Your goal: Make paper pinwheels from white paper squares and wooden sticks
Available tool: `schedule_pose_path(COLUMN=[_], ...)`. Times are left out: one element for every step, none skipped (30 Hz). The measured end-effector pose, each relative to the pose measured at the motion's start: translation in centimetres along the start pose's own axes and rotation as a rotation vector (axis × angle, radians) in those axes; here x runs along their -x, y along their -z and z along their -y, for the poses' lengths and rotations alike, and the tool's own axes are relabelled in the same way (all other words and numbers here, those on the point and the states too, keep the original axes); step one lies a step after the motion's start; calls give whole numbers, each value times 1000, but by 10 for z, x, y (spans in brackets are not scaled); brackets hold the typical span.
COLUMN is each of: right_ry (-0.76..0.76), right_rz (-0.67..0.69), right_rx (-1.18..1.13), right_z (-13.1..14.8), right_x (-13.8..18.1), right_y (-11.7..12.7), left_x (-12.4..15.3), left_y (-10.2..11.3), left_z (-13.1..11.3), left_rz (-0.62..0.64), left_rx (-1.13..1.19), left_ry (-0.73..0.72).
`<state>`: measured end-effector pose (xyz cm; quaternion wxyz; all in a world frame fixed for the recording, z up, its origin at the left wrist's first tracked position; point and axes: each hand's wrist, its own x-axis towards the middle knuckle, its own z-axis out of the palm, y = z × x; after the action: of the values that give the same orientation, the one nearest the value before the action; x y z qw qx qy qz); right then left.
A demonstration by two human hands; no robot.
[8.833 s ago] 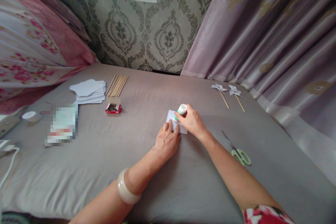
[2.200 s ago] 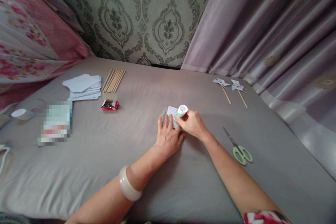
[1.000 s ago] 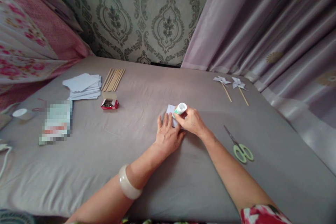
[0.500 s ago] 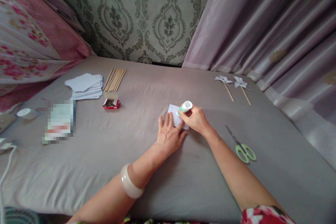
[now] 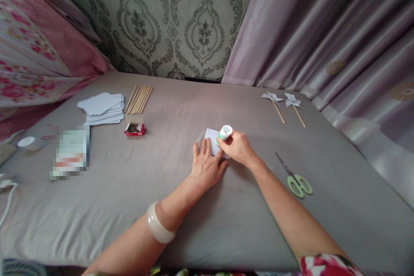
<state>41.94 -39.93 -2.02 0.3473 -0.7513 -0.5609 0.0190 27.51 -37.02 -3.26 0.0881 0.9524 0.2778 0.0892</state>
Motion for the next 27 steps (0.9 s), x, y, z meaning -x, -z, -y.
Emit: schedule_pose_path(right_ry=[4,5,0,-8,-18,-27,-31,-30,-23,-13,-2,5,7,4,-2,-12,-26,-48,-83,-133,-196,-261,-323,-374,-415,-446,-471], right_rz=[0,-1,-4,-5,-6,-5,-2,6,13,20,24,23,18,9,0,-11,-23,-40,-66,-105,-152,-203,-254,-296,-326,-345,-358], right_rx=[-6,-15,-24,-33,-41,-43,-41,-37,-33,-30,-29,-27,-24,-18,-13,-11,-17,-43,-99,-189,-310,-453,-603,-747,-875,-986,-1083], right_z=[0,0,0,0,-1,-1,-1,0,0,2,3,4,5,5,4,3,1,-1,-3,-5,-6,-6,-6,-6,-5,-5,-4], right_x=[0,-1,-3,-4,-5,-5,-5,-4,-3,-2,-1,-1,-1,-2,-3,-4,-4,-3,-2,-1,1,3,4,6,7,9,10], right_y=[-1,-2,-3,-3,-2,-1,0,1,2,3,3,2,0,-1,-3,-3,-4,-3,-1,2,5,9,14,19,23,27,30], left_x=[0,0,0,0,0,0,0,0,0,0,0,0,0,0,0,0,-1,-1,-1,-1,-1,-1,-1,-1,-1,-2,-3], left_y=[-1,-1,-2,-3,-3,-4,-4,-3,-3,-3,-2,-2,-1,-1,0,0,1,1,0,0,-1,-2,-3,-5,-6,-7,-7], left_z=[0,0,1,1,1,1,1,1,1,1,1,1,0,0,0,0,0,0,1,1,2,3,3,4,4,5,5], left_rz=[2,1,-2,-8,-14,-20,-22,-21,-20,-17,-12,-7,-4,-1,-1,-1,-3,-6,-9,-13,-16,-21,-27,-32,-37,-41,-47], left_rx=[-3,-5,-6,-5,-3,-2,-1,1,3,5,5,5,5,5,6,8,9,7,4,0,-4,-8,-10,-12,-12,-10,-4], left_ry=[0,-2,-3,-5,-7,-8,-7,-7,-7,-7,-6,-6,-4,-3,-2,-4,-6,-9,-14,-19,-26,-32,-39,-45,-47,-47,-47])
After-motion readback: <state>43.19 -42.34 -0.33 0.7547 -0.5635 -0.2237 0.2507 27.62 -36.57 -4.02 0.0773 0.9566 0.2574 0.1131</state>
